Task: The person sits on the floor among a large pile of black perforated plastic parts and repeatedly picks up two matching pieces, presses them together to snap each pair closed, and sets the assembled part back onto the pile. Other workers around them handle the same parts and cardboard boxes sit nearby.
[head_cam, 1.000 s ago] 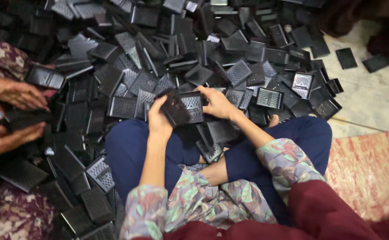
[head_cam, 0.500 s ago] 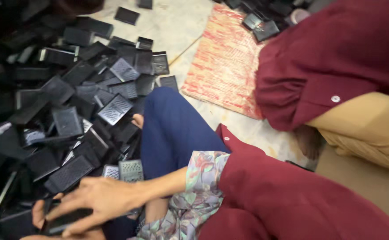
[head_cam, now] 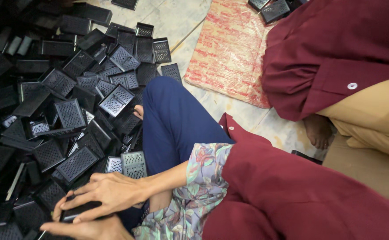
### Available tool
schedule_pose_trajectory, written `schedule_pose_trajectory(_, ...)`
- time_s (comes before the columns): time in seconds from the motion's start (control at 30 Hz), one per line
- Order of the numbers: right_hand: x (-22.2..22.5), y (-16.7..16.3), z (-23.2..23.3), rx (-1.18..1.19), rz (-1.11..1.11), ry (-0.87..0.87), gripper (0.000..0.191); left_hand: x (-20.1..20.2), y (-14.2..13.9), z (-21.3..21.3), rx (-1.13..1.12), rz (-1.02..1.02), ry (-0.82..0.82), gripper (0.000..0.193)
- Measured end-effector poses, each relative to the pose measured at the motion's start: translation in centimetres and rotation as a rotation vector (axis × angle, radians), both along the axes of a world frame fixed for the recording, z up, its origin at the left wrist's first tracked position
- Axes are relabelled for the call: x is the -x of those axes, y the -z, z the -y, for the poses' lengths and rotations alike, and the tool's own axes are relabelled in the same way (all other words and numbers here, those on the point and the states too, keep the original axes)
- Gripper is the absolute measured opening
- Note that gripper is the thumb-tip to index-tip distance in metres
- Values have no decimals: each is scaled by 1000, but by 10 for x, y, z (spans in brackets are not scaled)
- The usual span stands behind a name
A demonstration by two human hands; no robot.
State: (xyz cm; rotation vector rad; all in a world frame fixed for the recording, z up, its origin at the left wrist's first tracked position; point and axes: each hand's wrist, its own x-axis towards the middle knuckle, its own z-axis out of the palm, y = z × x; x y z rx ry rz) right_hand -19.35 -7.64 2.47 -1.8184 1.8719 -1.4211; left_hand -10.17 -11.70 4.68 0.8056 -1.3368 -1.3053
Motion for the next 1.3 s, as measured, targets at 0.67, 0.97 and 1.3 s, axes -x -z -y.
schedule_pose_trajectory(0.67,16,-66,-15,-54,354,-192,33,-49,0,-1,-395,-299,-84,37)
schedule_pose_trajectory(0.97,-27,-65,-31,-462,512,-426,41,-136,-18,-53,-71,-87,-197,35)
schedule_pose_trajectory(1.3,-57,-73,-49,-548,280,-586,31,-184,-42,-71,-138,-28,-176,29)
